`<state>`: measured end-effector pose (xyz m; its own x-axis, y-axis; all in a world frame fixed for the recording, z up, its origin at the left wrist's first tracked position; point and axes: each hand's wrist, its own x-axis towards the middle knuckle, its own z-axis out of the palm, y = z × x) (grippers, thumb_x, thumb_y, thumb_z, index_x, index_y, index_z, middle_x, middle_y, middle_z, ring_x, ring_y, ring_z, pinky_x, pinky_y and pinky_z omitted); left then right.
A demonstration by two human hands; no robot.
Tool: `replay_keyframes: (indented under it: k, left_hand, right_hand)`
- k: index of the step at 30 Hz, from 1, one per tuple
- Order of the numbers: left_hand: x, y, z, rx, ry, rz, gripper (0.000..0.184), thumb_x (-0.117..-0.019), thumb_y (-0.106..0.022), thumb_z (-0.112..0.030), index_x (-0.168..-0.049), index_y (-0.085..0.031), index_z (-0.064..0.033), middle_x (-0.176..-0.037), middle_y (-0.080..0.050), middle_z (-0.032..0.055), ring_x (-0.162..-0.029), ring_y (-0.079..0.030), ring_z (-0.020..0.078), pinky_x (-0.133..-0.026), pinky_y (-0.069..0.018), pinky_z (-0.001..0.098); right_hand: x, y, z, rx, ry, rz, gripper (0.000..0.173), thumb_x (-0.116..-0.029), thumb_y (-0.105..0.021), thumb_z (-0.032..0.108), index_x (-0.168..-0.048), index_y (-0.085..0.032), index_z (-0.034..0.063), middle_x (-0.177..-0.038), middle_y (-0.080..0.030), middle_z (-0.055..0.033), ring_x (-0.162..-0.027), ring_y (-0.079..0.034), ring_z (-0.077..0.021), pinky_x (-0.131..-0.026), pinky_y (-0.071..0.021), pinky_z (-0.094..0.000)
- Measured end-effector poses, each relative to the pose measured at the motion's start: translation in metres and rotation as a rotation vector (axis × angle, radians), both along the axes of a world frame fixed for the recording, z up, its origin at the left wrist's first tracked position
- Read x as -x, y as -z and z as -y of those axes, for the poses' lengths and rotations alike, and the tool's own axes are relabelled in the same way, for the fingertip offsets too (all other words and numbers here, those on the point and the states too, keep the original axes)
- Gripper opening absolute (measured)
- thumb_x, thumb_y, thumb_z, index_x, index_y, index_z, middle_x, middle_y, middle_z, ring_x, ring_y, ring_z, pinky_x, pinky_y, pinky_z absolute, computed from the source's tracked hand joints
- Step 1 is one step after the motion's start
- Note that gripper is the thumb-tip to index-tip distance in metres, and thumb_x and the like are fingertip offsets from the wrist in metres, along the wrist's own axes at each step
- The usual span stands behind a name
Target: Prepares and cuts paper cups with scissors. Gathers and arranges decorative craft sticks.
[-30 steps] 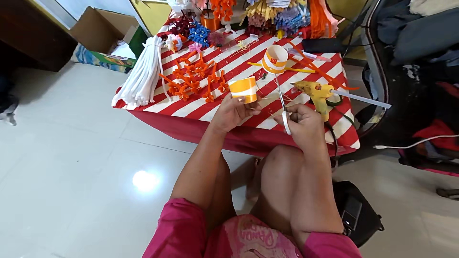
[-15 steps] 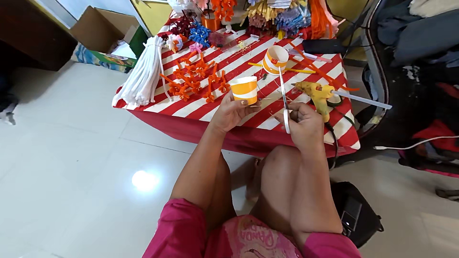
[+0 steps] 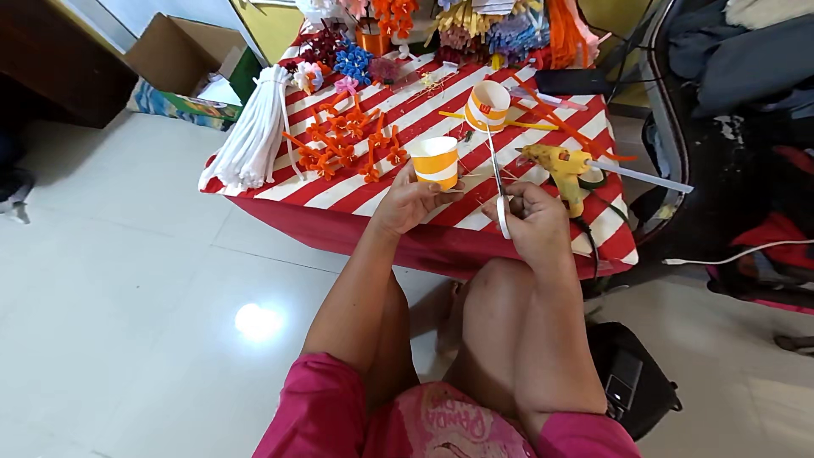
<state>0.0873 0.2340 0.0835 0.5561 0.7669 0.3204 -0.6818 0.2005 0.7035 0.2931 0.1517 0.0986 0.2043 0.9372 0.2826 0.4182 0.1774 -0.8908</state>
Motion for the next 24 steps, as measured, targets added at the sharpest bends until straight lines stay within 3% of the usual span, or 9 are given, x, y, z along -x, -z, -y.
replay_keyframes:
  k: [4,6,8,10,12,19,24]
  left_hand:
    - [-0.002,0.0,0.002,-0.003,-0.092,-0.045,0.043,-0.0891,-0.073,-0.017,-0.127,-0.052,-0.0147,-0.113,-0.067,0.0085,-0.09,-0.071,0.0185,-0.08,-0.0619,0.0349]
    - [-0.007,-0.001,0.004,-0.122,-0.355,-0.243,0.05,-0.0886,-0.071,-0.009,-0.132,-0.046,-0.0133,-0.115,-0.067,0.0055,-0.095,-0.071,0.0146,-0.085,-0.0613,0.0333]
    - [-0.015,0.001,0.003,-0.343,-0.714,-0.48,0.069,-0.081,-0.08,-0.006,-0.139,-0.043,-0.0032,-0.12,-0.065,0.0087,-0.105,-0.068,0.0121,-0.092,-0.0584,0.0311]
    - [-0.023,0.004,-0.002,-0.479,-0.963,-0.556,0.075,-0.0741,-0.086,-0.008,-0.134,-0.043,0.0044,-0.121,-0.063,0.0141,-0.11,-0.066,0.0128,-0.097,-0.0564,0.0306]
    - [-0.027,0.006,-0.002,-0.509,-1.092,-0.567,0.072,-0.0724,-0.087,-0.006,-0.13,-0.044,0.005,-0.12,-0.062,0.0155,-0.11,-0.065,0.0124,-0.096,-0.0558,0.0287]
    - [-0.034,0.014,-0.006,-0.584,-1.329,-0.578,0.065,-0.073,-0.085,-0.01,-0.124,-0.046,0.0036,-0.113,-0.062,0.0159,-0.105,-0.064,0.0142,-0.095,-0.0535,0.0278]
    - [-0.036,0.014,-0.002,-0.566,-1.342,-0.594,0.065,-0.0723,-0.083,-0.007,-0.124,-0.045,0.0021,-0.115,-0.06,0.0163,-0.106,-0.062,0.0158,-0.095,-0.0525,0.0287]
  right_hand:
    - [0.001,0.0,0.001,-0.005,-0.013,0.017,0.028,-0.084,-0.081,0.016,-0.106,-0.068,0.0045,-0.067,-0.06,0.0036,-0.054,-0.054,-0.0005,-0.053,-0.0485,-0.0184]
    - [0.002,-0.002,0.001,-0.031,-0.026,0.036,0.028,-0.084,-0.081,0.016,-0.106,-0.068,0.0047,-0.067,-0.059,0.0048,-0.054,-0.051,0.0011,-0.052,-0.0459,-0.0167]
    - [0.003,-0.003,0.002,-0.064,-0.04,0.064,0.03,-0.0832,-0.08,0.017,-0.108,-0.068,0.0043,-0.07,-0.06,0.0049,-0.056,-0.051,0.0019,-0.053,-0.0446,-0.0158]
    - [0.004,-0.002,0.003,-0.095,-0.059,0.106,0.033,-0.0821,-0.078,0.018,-0.11,-0.068,0.0036,-0.074,-0.061,0.0031,-0.059,-0.053,0.001,-0.055,-0.0467,-0.0163]
    - [0.007,-0.001,0.003,-0.114,-0.07,0.154,0.034,-0.081,-0.077,0.023,-0.109,-0.068,0.0047,-0.076,-0.061,0.0023,-0.06,-0.053,-0.0008,-0.056,-0.0472,-0.0189]
    - [0.027,0.002,0.004,-0.101,-0.07,0.263,0.035,-0.08,-0.077,0.027,-0.106,-0.07,0.0046,-0.075,-0.062,-0.0011,-0.059,-0.052,-0.0068,-0.054,-0.0458,-0.026]
    - [0.039,0.002,0.007,-0.104,-0.028,0.272,0.035,-0.0814,-0.078,0.027,-0.107,-0.071,0.0042,-0.075,-0.064,-0.0027,-0.059,-0.054,-0.0094,-0.055,-0.0478,-0.0284]
